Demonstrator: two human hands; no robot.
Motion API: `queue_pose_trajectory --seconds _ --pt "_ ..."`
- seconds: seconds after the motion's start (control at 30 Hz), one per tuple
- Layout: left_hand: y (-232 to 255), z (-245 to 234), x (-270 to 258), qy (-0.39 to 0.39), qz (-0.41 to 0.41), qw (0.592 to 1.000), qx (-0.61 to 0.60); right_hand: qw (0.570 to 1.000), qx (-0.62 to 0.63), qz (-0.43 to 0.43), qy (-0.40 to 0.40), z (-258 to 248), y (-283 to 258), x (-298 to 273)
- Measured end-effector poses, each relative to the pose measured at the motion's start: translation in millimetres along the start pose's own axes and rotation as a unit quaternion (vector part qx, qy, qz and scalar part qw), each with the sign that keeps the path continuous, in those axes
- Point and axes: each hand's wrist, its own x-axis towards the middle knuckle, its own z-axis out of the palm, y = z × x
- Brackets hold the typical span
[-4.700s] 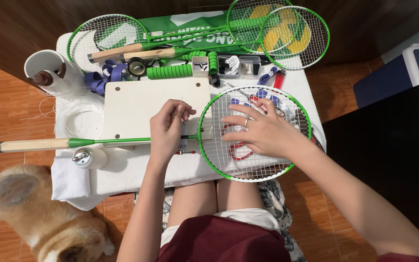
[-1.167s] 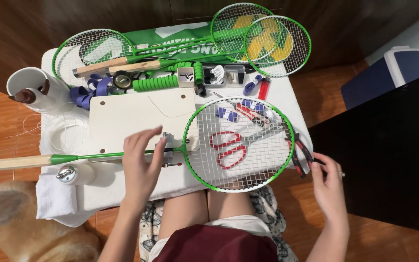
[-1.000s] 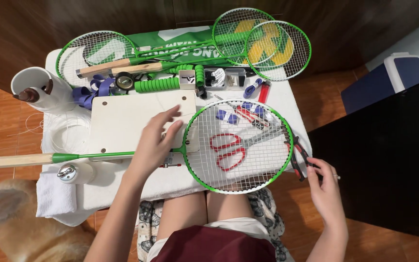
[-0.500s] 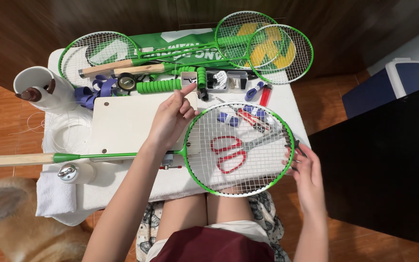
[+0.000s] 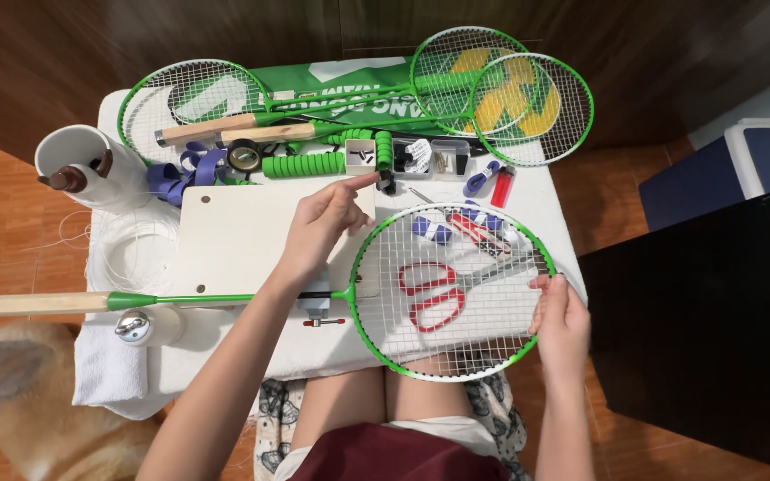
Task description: Repairing a badminton racket by adjusting the strings and applying electrical tape to the frame.
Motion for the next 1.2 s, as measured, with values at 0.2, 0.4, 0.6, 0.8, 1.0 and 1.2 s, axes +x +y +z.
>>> queue_pose_trajectory --seconds 0.2,0.4,0.6,0.8,1.0,1.2 --pt "49 1 -26 0.038 0.028 0.991 0.123 0.92 -0.28 -0.272 0.03 30 -93 1" --pt "96 24 -39 0.056 0.187 0.861 0.469 0.805 -0.283 -0.41 -0.322 136 -149 16" --pt "89 12 -51 0.077 0.181 0.856 0.478 0.786 -0.156 -0.157 -0.577 189 -137 46" --pt "46 11 -62 0.118 0.105 0.912 0.379 0.853 -0.061 -0.065 -0.515 195 -150 62" --pt "33 20 -62 0.125 0.071 0.859 0.491 0.671 -0.368 -0.508 -0.395 189 -156 65" --pt "34 22 -63 0.127 0.074 0.849 0.507 0.588 -0.4 -0.6 -0.367 189 -153 69"
